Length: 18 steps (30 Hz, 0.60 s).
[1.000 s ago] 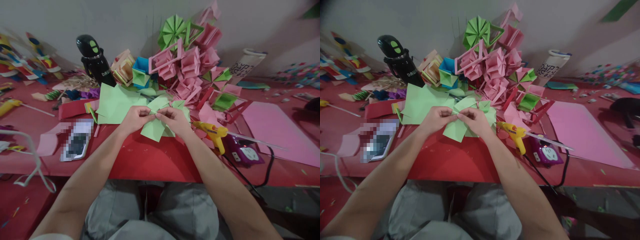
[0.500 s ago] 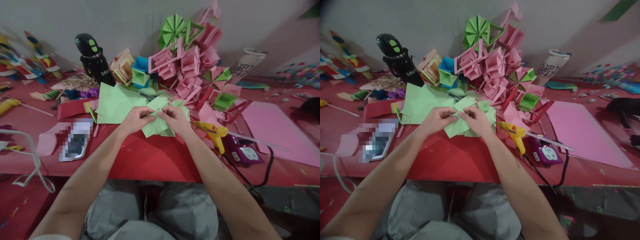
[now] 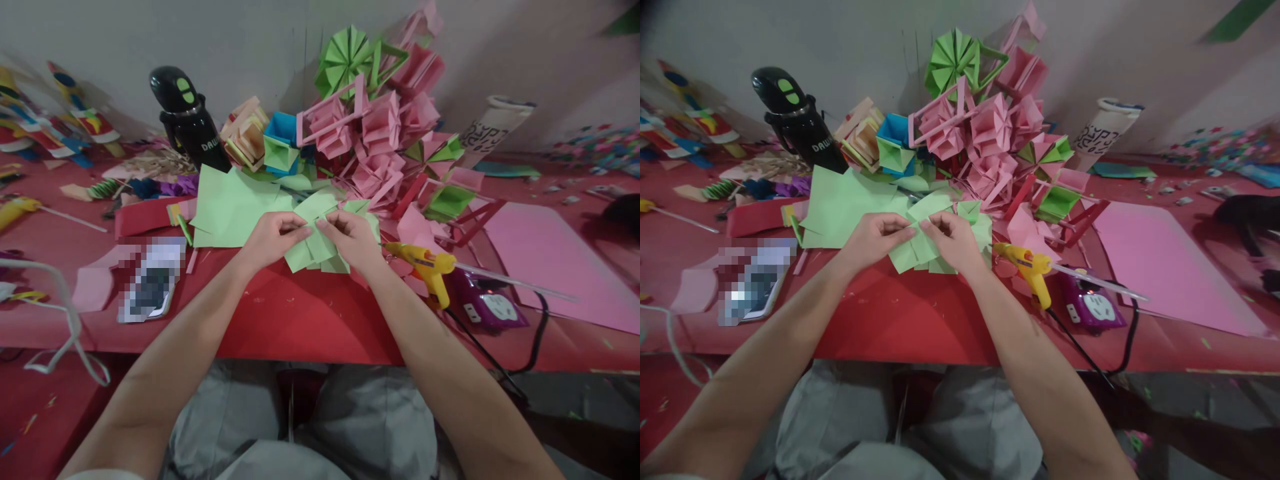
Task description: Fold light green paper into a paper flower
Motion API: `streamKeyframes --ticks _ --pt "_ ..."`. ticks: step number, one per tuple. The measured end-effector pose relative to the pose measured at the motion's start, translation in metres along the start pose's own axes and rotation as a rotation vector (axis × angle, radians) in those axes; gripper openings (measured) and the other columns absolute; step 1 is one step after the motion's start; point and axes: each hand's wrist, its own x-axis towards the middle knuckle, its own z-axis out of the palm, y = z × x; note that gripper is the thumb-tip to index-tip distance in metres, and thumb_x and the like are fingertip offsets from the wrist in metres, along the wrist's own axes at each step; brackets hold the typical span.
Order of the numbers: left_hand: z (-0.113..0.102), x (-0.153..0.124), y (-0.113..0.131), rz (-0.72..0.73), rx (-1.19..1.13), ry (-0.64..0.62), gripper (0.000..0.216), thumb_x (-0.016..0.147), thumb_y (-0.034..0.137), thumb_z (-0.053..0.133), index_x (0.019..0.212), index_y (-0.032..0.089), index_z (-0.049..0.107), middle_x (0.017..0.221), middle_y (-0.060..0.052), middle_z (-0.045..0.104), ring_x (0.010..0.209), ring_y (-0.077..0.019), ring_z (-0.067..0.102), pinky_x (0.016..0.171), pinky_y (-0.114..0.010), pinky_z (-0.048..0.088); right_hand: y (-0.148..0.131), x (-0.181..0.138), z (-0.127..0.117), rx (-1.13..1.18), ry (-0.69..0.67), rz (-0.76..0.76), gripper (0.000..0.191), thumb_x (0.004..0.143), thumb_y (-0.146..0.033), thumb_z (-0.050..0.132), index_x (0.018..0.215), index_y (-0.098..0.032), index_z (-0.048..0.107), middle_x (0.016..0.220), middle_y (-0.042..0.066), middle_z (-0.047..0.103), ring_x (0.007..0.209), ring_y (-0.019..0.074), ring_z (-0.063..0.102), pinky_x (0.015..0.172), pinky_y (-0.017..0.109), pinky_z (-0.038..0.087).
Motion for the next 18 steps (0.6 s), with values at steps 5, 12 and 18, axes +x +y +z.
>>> streamKeyframes --ticks 5,12,18 --pt "-0.0002 0.0000 0.0008 0.001 -0.010 0.013 0.031 0.080 0.046 0.076 0.085 0.015 0.073 0.082 -0.006 0.076 0.078 -0.0196 0.070 0.069 -0.028 0.055 -0.0025 -0.0012 -0.0010 -0.027 -0.061 0.003 0.049 0.079 -0.062 0.072 0.067 -0.021 0.050 0.062 -0.005 0.037 0.058 0.0094 0.031 0.053 0.028 0.025" --pt "-0.0057 0.0006 0.0012 -0.007 0.011 -0.033 0.029 0.081 0.045 0.075 0.084 0.016 0.074 0.080 -0.006 0.075 0.075 -0.0185 0.068 0.068 -0.028 0.053 -0.0046 -0.0013 -0.0020 -0.066 -0.082 -0.011 0.049 0.080 -0.052 0.075 0.062 -0.022 0.041 0.061 -0.007 0.028 0.057 0.0089 0.027 0.054 0.028 0.024" --pt "-0.0083 0.0019 -0.0066 0.015 -0.039 0.083 0.030 0.080 0.047 0.075 0.085 0.018 0.074 0.084 -0.007 0.077 0.079 -0.0204 0.069 0.069 -0.030 0.054 -0.0001 -0.0023 -0.0018 0.059 -0.236 0.033 0.034 0.074 -0.042 0.080 0.091 -0.021 0.060 0.080 -0.001 0.059 0.069 0.0147 0.053 0.064 0.030 0.044"
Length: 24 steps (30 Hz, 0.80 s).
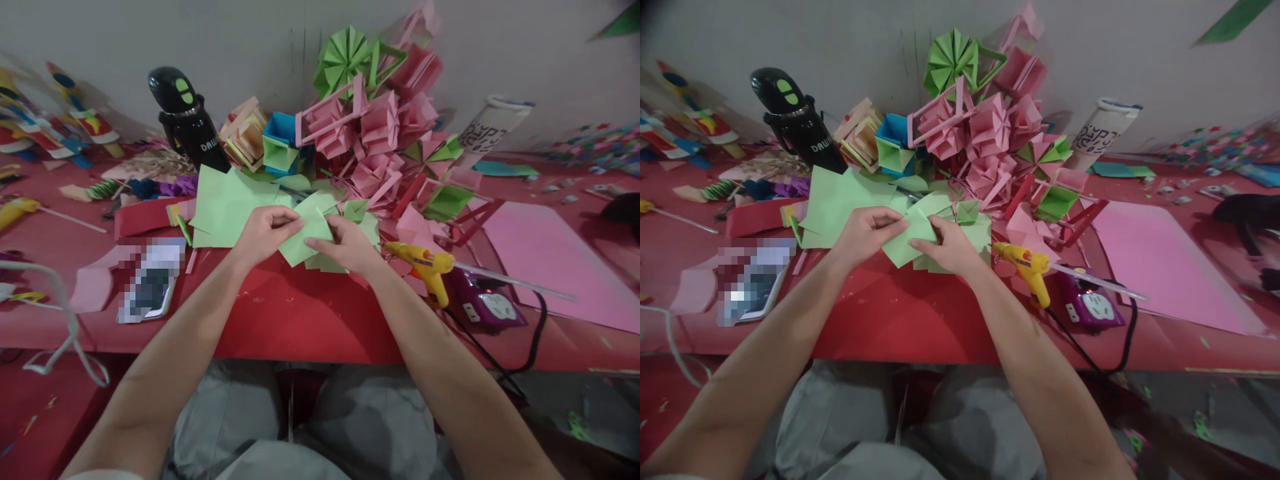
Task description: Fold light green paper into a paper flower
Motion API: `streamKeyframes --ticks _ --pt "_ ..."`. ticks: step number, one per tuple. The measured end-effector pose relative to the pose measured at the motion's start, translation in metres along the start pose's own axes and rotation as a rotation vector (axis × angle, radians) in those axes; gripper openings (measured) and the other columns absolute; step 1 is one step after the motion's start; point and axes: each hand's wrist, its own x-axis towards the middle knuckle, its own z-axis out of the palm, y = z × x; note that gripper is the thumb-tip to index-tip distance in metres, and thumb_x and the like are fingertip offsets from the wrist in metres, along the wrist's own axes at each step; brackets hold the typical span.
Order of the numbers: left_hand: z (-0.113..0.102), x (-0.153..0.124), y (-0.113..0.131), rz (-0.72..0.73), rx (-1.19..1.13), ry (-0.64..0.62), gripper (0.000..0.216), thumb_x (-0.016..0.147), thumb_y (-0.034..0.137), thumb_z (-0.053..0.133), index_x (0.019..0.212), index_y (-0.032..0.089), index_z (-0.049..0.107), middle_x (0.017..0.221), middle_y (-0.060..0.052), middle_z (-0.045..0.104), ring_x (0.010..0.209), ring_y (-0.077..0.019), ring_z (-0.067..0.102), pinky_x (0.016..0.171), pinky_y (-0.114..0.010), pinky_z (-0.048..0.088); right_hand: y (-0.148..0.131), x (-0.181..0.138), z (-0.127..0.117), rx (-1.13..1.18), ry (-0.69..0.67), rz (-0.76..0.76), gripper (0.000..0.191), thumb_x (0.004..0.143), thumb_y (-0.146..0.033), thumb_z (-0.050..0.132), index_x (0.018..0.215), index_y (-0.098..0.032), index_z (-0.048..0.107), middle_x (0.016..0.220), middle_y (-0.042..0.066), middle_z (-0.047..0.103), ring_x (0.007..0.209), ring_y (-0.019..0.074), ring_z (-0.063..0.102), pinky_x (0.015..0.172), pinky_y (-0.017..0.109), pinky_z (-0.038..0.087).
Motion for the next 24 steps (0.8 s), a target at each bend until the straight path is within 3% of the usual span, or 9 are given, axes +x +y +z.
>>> streamKeyframes --ticks 8,14,20,24 --pt "-0.009 0.003 -0.003 -0.005 0.040 -0.005 0.030 0.077 0.046 0.078 0.083 0.018 0.074 0.078 -0.005 0.074 0.072 -0.0176 0.065 0.064 -0.028 0.051 0.002 0.002 -0.002 0.095 0.009 0.034 0.030 0.074 -0.034 0.078 0.093 -0.020 0.059 0.081 0.001 0.065 0.070 0.0159 0.060 0.065 0.032 0.049" --pt "-0.015 0.006 -0.007 -0.149 -0.084 -0.087 0.028 0.068 0.037 0.084 0.086 0.018 0.073 0.080 -0.004 0.073 0.068 -0.0144 0.063 0.058 -0.025 0.048 -0.001 0.002 -0.005 -0.022 0.029 0.002 0.023 0.075 -0.031 0.073 0.091 -0.019 0.062 0.078 -0.001 0.061 0.067 0.0134 0.053 0.061 0.029 0.043" --pt "-0.014 0.008 -0.006 -0.326 -0.456 -0.090 0.025 0.072 0.027 0.078 0.095 0.017 0.074 0.090 -0.007 0.075 0.079 -0.0183 0.072 0.078 -0.033 0.061 0.002 0.002 -0.003 -0.089 0.062 -0.043 0.018 0.075 -0.031 0.071 0.084 -0.021 0.060 0.071 -0.002 0.055 0.064 0.0129 0.048 0.057 0.027 0.038" --pt "-0.013 0.008 -0.005 -0.293 -0.533 -0.121 0.028 0.074 0.024 0.076 0.101 0.016 0.074 0.094 -0.010 0.076 0.091 -0.0224 0.075 0.087 -0.036 0.061 0.002 0.003 -0.001 -0.014 0.127 -0.035 0.023 0.072 -0.034 0.074 0.085 -0.022 0.060 0.072 -0.002 0.054 0.063 0.0125 0.046 0.055 0.027 0.036"
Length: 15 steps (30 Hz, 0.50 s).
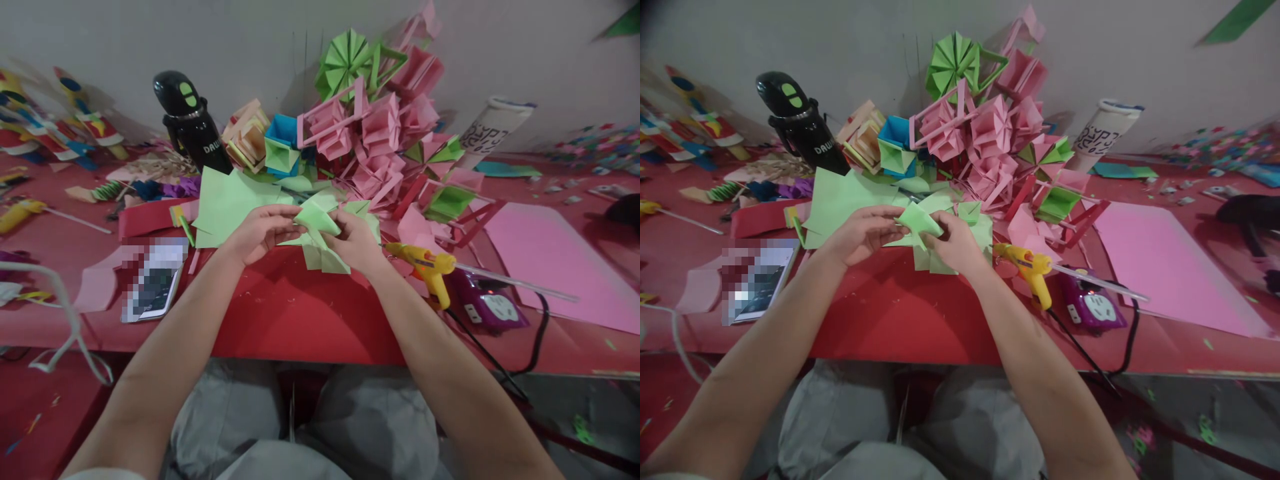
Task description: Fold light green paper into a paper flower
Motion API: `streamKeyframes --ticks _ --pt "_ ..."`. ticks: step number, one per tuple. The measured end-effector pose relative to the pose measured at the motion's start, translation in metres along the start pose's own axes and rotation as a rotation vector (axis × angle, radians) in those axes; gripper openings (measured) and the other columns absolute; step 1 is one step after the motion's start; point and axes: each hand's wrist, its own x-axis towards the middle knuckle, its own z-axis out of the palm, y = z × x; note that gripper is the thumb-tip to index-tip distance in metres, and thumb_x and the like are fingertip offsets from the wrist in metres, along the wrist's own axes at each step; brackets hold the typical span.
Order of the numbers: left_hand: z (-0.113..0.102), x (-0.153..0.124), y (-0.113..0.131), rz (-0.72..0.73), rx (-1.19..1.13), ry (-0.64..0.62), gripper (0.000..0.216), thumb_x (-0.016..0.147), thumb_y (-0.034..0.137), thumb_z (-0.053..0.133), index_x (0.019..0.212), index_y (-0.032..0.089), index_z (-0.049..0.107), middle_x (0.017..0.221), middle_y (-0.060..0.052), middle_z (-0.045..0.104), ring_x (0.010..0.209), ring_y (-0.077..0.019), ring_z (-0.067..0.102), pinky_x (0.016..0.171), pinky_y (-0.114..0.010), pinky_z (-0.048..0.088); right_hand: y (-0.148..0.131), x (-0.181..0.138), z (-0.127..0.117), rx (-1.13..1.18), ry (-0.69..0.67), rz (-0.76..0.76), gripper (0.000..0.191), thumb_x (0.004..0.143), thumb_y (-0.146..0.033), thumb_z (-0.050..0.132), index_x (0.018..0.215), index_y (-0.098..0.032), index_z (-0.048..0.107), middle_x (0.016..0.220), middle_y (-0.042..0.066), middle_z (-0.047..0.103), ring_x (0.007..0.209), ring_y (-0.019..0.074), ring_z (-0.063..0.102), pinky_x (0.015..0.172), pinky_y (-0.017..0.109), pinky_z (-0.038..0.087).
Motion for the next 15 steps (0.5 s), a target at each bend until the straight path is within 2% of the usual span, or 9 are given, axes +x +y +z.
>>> streamKeyframes --ticks 4,7,13,15 --pt "0.003 0.002 -0.007 0.127 0.128 0.034 0.042 0.070 0.038 0.086 0.104 0.018 0.073 0.095 -0.009 0.077 0.088 -0.0211 0.074 0.075 -0.032 0.060 -0.004 -0.002 0.002 -0.007 0.030 -0.006 0.022 0.071 -0.033 0.073 0.086 -0.021 0.060 0.074 -0.001 0.056 0.065 0.0136 0.048 0.057 0.028 0.039" --pt "0.007 0.003 -0.011 0.229 0.233 0.102 0.045 0.070 0.046 0.085 0.102 0.017 0.075 0.093 -0.010 0.078 0.082 -0.0201 0.072 0.068 -0.030 0.058 -0.007 -0.003 0.004 -0.033 0.020 -0.027 0.018 0.073 -0.028 0.068 0.087 -0.021 0.060 0.075 -0.001 0.058 0.066 0.0140 0.049 0.059 0.028 0.039" --pt "0.018 -0.003 -0.008 0.311 0.347 0.171 0.032 0.079 0.043 0.078 0.098 0.016 0.076 0.093 -0.009 0.079 0.088 -0.0222 0.073 0.081 -0.035 0.059 -0.003 -0.004 0.009 -0.107 0.023 -0.058 0.016 0.070 -0.020 0.068 0.080 -0.021 0.055 0.068 -0.004 0.051 0.062 0.0124 0.045 0.056 0.027 0.036" --pt "0.019 -0.004 -0.007 0.316 0.365 0.175 0.030 0.080 0.040 0.077 0.097 0.016 0.076 0.093 -0.009 0.079 0.088 -0.0226 0.073 0.082 -0.036 0.060 -0.001 -0.004 0.009 -0.091 -0.001 -0.060 0.018 0.070 -0.022 0.070 0.080 -0.021 0.055 0.069 -0.004 0.053 0.065 0.0127 0.047 0.058 0.027 0.038"
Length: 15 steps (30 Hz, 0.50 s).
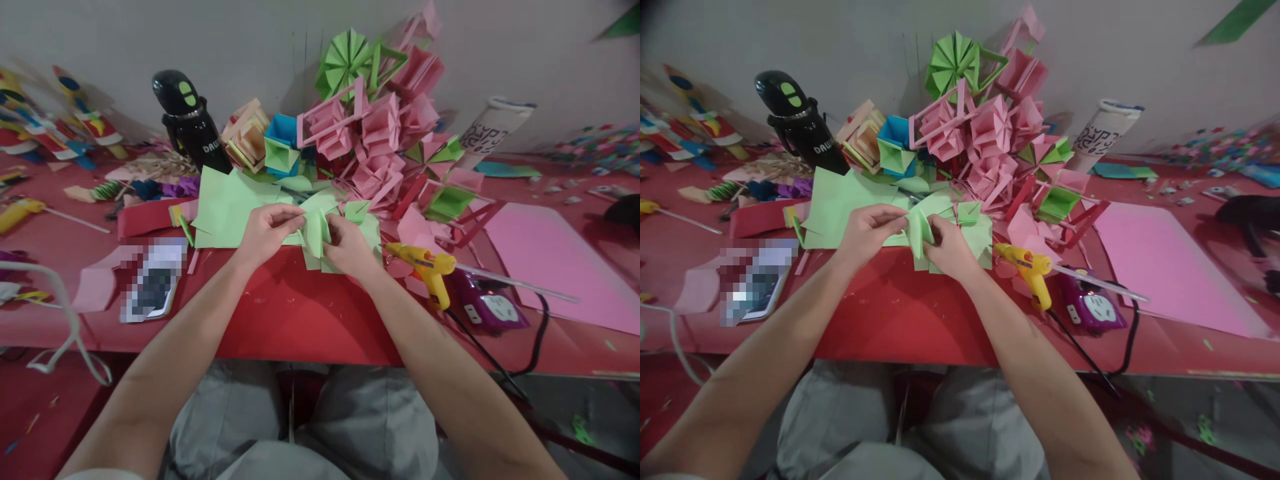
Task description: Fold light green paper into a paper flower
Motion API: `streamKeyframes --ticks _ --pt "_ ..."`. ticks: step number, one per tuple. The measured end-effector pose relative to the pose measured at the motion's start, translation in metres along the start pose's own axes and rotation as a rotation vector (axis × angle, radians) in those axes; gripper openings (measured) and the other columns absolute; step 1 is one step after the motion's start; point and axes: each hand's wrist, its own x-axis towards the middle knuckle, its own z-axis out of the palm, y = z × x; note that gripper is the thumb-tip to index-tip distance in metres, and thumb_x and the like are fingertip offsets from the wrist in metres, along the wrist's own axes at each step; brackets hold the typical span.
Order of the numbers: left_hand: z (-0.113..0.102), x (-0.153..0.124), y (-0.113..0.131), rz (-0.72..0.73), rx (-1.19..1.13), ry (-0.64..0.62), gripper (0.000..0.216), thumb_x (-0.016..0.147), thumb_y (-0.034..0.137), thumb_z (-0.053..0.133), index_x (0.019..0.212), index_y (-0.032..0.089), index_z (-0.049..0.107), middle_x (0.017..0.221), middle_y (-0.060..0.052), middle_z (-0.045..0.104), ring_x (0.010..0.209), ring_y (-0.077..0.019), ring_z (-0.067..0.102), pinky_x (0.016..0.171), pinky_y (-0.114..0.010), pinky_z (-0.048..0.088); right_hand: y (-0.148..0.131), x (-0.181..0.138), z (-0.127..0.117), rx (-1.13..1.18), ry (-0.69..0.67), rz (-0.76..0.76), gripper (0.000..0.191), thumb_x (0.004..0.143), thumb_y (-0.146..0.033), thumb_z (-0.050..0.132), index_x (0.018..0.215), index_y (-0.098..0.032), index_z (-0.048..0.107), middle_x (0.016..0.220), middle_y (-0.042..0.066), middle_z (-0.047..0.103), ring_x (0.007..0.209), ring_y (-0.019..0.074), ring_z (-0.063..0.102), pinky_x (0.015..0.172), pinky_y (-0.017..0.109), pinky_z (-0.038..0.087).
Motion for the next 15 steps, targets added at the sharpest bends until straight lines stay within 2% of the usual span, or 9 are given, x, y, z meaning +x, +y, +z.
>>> streamKeyframes --ticks 4,7,10,15 --pt "-0.0026 0.0008 -0.0002 0.024 0.055 0.035 0.024 0.080 0.036 0.076 0.094 0.017 0.078 0.092 -0.008 0.079 0.087 -0.0220 0.073 0.080 -0.034 0.059 0.0017 0.0021 -0.0038 0.165 -0.089 0.017 0.022 0.075 -0.031 0.072 0.092 -0.021 0.061 0.087 0.002 0.067 0.081 0.0170 0.062 0.073 0.032 0.052" --pt "-0.0039 0.0006 -0.0008 0.051 0.097 0.032 0.021 0.081 0.035 0.075 0.094 0.018 0.079 0.092 -0.007 0.079 0.086 -0.0211 0.072 0.078 -0.032 0.058 0.0033 0.0048 -0.0073 0.243 -0.001 0.091 0.031 0.080 -0.045 0.072 0.099 -0.022 0.066 0.093 0.004 0.071 0.086 0.0186 0.066 0.078 0.035 0.057" --pt "-0.0033 -0.0014 -0.0015 0.076 0.142 0.000 0.021 0.084 0.035 0.073 0.095 0.019 0.080 0.095 -0.007 0.079 0.086 -0.0206 0.072 0.079 -0.032 0.057 0.0063 0.0061 -0.0082 0.247 0.077 0.135 0.038 0.077 -0.053 0.076 0.097 -0.021 0.069 0.088 0.004 0.071 0.081 0.0183 0.067 0.077 0.037 0.060" --pt "-0.0031 -0.0022 -0.0054 0.121 0.255 -0.022 0.023 0.089 0.036 0.067 0.099 0.020 0.079 0.101 -0.007 0.079 0.091 -0.0211 0.071 0.084 -0.032 0.055 0.0055 0.0037 -0.0063 0.298 0.047 0.170 0.035 0.077 -0.055 0.077 0.083 -0.021 0.071 0.081 0.003 0.071 0.077 0.0186 0.069 0.079 0.039 0.062"
